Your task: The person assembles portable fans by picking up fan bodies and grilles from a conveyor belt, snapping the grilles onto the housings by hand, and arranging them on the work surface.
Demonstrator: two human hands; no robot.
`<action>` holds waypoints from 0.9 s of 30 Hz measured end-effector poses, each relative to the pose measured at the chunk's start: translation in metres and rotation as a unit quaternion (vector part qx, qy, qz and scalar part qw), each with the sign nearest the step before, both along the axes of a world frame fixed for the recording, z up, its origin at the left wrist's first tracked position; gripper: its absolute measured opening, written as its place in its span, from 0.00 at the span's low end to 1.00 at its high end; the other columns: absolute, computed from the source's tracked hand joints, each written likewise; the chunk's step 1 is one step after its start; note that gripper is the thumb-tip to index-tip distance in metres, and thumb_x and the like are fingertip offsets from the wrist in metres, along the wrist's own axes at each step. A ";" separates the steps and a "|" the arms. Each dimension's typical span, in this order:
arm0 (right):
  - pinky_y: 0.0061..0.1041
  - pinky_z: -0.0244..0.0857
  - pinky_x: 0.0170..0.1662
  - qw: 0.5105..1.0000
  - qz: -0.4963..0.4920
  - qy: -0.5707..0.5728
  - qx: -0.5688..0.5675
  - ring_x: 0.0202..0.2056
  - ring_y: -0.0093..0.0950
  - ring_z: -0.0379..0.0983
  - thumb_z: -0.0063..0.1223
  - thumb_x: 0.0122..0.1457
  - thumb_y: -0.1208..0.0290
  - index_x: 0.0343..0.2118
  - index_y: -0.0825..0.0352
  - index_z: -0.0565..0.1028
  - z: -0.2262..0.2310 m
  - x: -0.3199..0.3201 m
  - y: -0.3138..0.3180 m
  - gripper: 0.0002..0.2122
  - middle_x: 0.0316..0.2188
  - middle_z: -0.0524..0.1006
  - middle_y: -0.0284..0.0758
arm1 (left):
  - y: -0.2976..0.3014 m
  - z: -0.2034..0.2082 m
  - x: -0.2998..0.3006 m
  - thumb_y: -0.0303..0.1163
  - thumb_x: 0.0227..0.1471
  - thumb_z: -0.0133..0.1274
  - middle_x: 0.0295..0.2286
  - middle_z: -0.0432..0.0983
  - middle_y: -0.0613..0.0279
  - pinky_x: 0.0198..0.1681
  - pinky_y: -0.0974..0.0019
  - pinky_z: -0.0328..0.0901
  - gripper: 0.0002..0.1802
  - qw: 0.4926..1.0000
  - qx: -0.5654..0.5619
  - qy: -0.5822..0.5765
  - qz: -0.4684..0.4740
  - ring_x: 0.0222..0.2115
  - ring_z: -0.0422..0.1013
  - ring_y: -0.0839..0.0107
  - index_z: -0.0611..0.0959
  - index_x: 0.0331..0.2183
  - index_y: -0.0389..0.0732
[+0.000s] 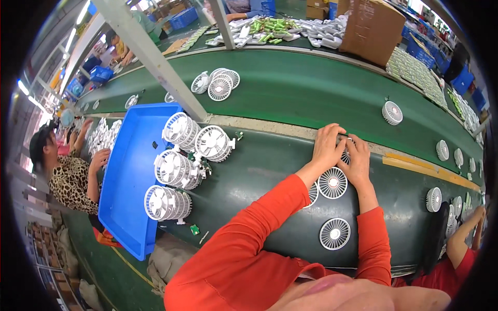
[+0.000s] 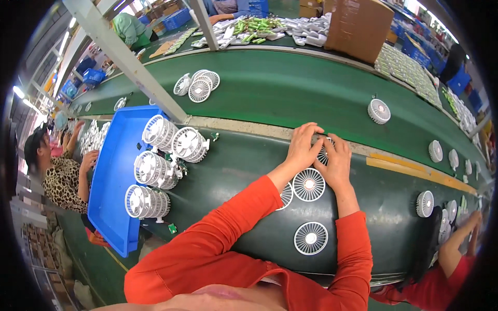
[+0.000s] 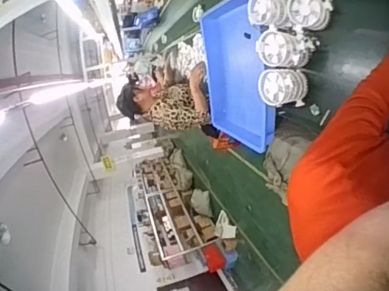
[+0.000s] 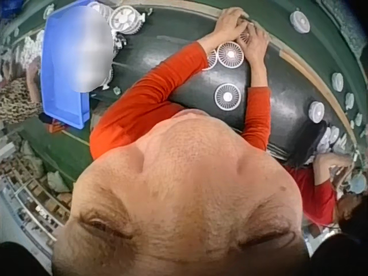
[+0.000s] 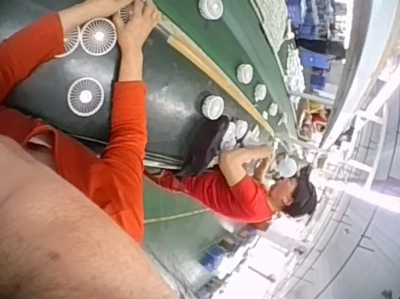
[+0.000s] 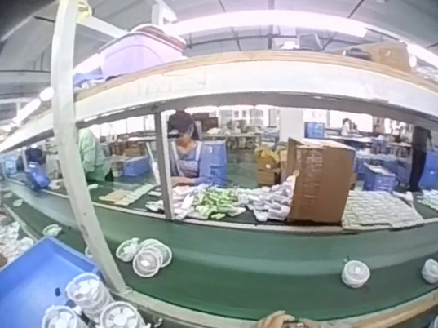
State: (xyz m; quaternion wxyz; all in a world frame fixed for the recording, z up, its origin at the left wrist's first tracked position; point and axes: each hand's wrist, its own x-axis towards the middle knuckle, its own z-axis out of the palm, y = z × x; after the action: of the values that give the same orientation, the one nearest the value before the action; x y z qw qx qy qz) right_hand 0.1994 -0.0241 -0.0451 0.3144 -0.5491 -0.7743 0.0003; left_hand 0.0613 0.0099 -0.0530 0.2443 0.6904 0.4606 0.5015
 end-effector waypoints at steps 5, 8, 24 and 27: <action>0.42 0.53 0.57 1.000 0.003 -0.006 -0.007 0.55 0.41 0.60 0.65 0.42 0.67 0.49 0.62 0.73 -0.003 -0.007 0.002 0.27 0.53 0.67 0.40 | 0.000 -0.002 -0.008 0.30 0.50 0.53 0.48 0.68 0.46 0.55 0.52 0.56 0.16 1.000 -0.005 0.006 0.005 0.51 0.61 0.47 0.76 0.42 0.39; 0.42 0.54 0.57 1.000 0.001 -0.002 -0.004 0.55 0.41 0.61 0.66 0.41 0.67 0.49 0.62 0.73 -0.003 -0.005 0.001 0.28 0.53 0.68 0.40 | 0.000 -0.003 -0.004 0.30 0.49 0.53 0.47 0.69 0.47 0.55 0.52 0.56 0.15 1.000 0.003 0.001 0.008 0.50 0.62 0.48 0.76 0.41 0.40; 0.42 0.53 0.57 1.000 0.010 0.025 -0.010 0.56 0.41 0.59 0.67 0.41 0.62 0.50 0.56 0.73 0.004 0.006 -0.002 0.28 0.52 0.67 0.38 | 0.050 0.023 -0.026 0.28 0.48 0.54 0.45 0.70 0.48 0.54 0.53 0.57 0.16 0.998 0.052 0.028 0.002 0.50 0.63 0.50 0.75 0.41 0.38; 0.41 0.53 0.57 1.000 0.011 0.023 -0.009 0.56 0.40 0.60 0.67 0.42 0.63 0.50 0.56 0.73 0.003 0.007 -0.003 0.28 0.52 0.67 0.38 | 0.104 0.042 -0.062 0.29 0.47 0.55 0.43 0.71 0.48 0.51 0.52 0.59 0.17 0.986 0.095 0.107 0.088 0.47 0.65 0.49 0.76 0.41 0.38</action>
State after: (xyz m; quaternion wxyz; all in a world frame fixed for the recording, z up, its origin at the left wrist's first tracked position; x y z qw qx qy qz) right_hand 0.2066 -0.0271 -0.0416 0.3274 -0.5435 -0.7726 0.0230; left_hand -0.0007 0.1142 -0.0106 0.0821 0.7171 0.4932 0.4856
